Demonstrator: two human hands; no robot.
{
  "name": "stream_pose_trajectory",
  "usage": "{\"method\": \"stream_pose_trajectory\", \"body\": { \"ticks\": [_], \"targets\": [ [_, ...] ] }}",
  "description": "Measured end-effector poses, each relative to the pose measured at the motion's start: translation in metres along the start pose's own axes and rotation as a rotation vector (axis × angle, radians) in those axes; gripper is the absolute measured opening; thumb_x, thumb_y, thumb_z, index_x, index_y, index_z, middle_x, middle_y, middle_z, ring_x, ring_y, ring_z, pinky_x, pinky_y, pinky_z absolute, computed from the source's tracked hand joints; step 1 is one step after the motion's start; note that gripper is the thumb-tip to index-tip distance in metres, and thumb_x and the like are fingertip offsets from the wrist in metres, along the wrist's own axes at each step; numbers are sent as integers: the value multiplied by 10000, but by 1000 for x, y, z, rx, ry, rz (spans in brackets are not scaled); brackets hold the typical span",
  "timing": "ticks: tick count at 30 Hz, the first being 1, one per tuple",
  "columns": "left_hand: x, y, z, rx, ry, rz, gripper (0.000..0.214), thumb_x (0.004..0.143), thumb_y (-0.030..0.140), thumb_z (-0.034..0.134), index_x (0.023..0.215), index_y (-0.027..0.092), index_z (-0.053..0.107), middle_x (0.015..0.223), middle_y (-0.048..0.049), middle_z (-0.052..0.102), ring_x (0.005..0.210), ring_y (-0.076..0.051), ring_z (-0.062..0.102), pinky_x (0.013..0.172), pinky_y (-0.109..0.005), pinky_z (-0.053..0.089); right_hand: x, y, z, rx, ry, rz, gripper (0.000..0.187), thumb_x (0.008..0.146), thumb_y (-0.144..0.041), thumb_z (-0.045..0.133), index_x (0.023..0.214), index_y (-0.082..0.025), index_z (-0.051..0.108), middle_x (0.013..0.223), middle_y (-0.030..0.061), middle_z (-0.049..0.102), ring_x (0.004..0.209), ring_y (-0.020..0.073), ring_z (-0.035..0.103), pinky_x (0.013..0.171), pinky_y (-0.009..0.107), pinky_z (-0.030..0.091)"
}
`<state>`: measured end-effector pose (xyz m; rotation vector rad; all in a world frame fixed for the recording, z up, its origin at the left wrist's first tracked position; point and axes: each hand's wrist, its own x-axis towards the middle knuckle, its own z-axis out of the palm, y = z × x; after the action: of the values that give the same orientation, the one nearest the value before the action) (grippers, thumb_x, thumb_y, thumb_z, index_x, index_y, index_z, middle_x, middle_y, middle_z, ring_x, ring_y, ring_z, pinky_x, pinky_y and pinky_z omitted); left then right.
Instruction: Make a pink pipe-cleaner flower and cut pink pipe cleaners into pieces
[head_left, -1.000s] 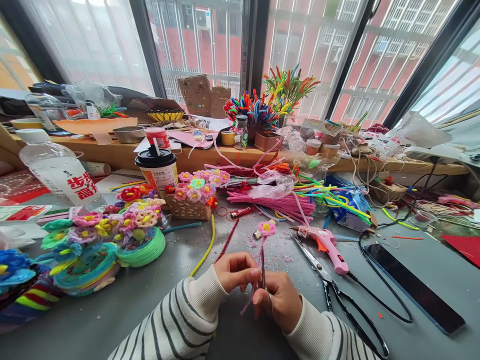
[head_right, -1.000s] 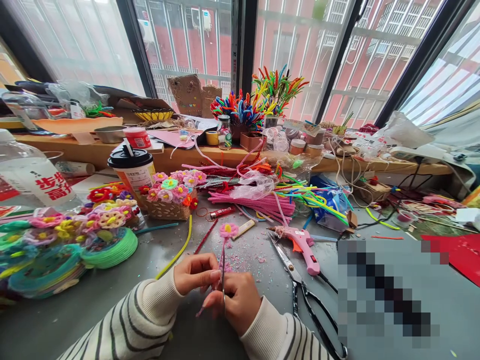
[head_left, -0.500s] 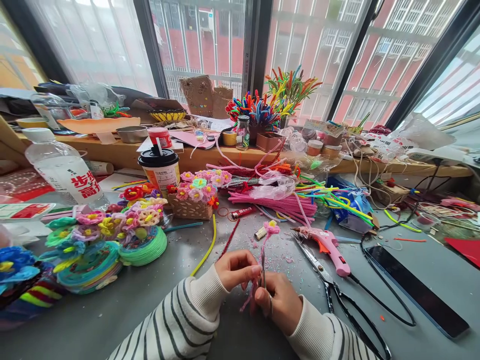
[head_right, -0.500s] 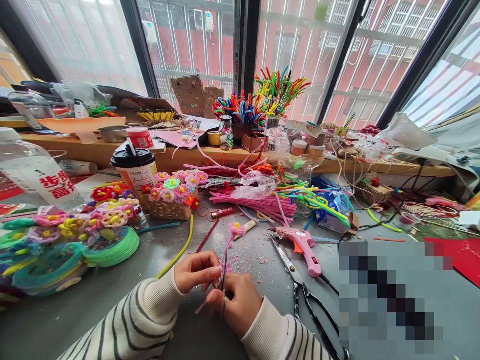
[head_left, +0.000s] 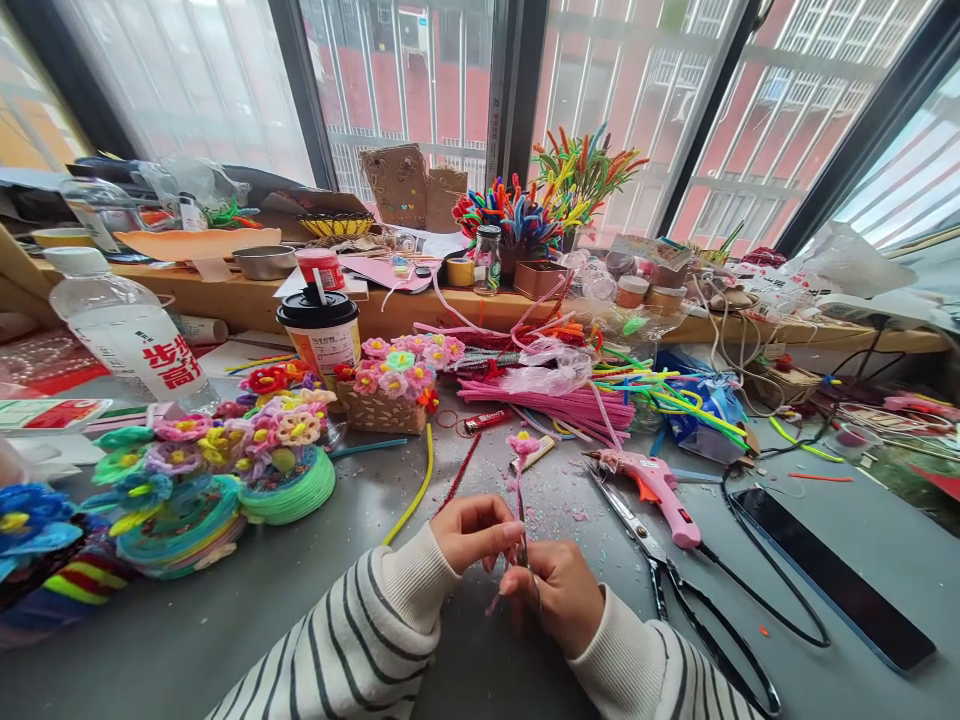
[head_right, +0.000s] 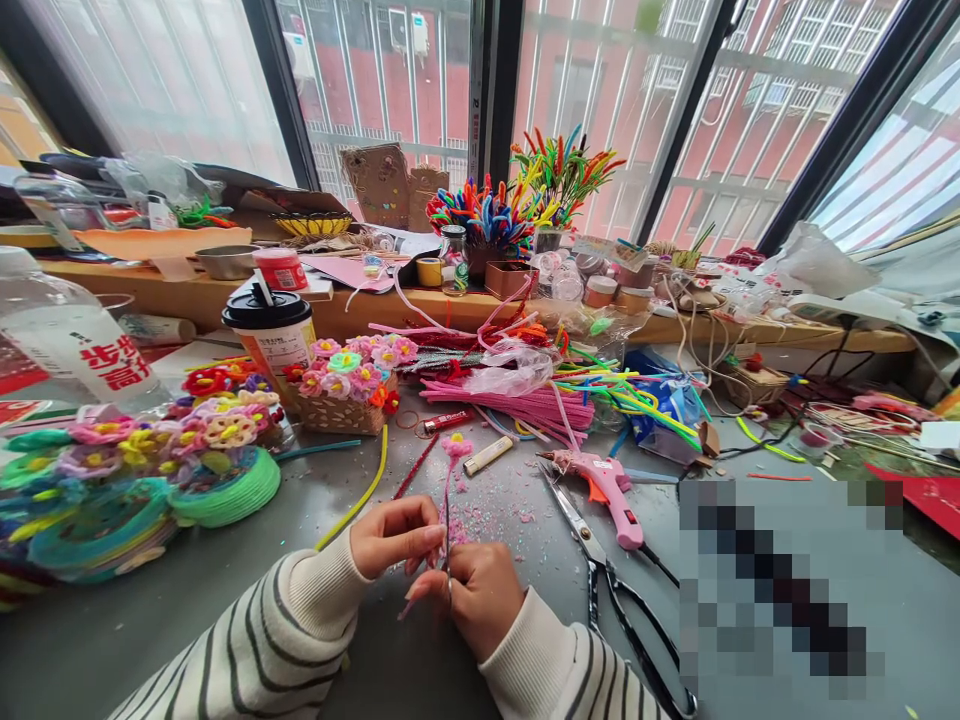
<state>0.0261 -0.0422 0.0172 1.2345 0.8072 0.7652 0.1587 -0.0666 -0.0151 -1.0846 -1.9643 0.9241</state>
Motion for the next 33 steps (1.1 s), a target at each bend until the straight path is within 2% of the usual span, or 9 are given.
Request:
{"method": "stream_pose_trajectory", "body": {
  "ticks": [3,7,12,19,25,29,33],
  "targets": [
    [0,-1,0,-10,-22,6,242,599,316,579,550,111,460,467,23,527,363,-26,409,365,-149,300,0,-5,-1,23,-16,-34,724,652,-671,145,330,-140,517,351,6,449,381,81,433,420,194,324],
    [1,-3,-1,-5,-40,-13,255,585,323,591,542,110,458,459,23,516,355,-24,402,362,-150,297,0,-7,-1,56,-15,-65,695,657,-659,192,349,-136,531,407,18,508,420,87,467,448,188,348],
    [1,-2,-2,9,-23,-21,270,580,339,590,529,111,454,445,26,509,352,-27,402,362,-153,295,-1,0,0,17,9,15,630,651,-637,282,345,-144,529,332,-4,467,356,79,438,421,188,347],
    [0,0,-1,6,-32,-36,273,561,343,602,531,115,456,448,31,507,357,-29,403,365,-155,294,-2,-3,-1,62,-28,-58,698,658,-658,183,361,-135,536,378,9,481,407,85,460,435,188,343],
    [0,0,-1,18,-16,-36,282,567,359,593,536,115,456,440,35,496,355,-27,396,370,-158,292,-1,-1,-2,41,-6,48,625,673,-613,299,294,-150,480,322,-12,436,368,77,437,446,190,349],
    [1,-4,-2,2,-23,-8,274,583,349,585,541,118,443,425,45,474,349,-28,394,365,-156,282,0,-2,-3,46,12,68,665,669,-640,241,266,-153,444,291,-5,405,358,82,425,437,199,343],
    [2,-6,-2,-19,-9,32,286,587,353,581,541,123,417,438,50,463,349,-27,393,361,-156,278,1,-4,-3,14,-1,22,713,682,-643,173,327,-135,524,317,4,419,375,83,431,433,198,328]
  ]
}}
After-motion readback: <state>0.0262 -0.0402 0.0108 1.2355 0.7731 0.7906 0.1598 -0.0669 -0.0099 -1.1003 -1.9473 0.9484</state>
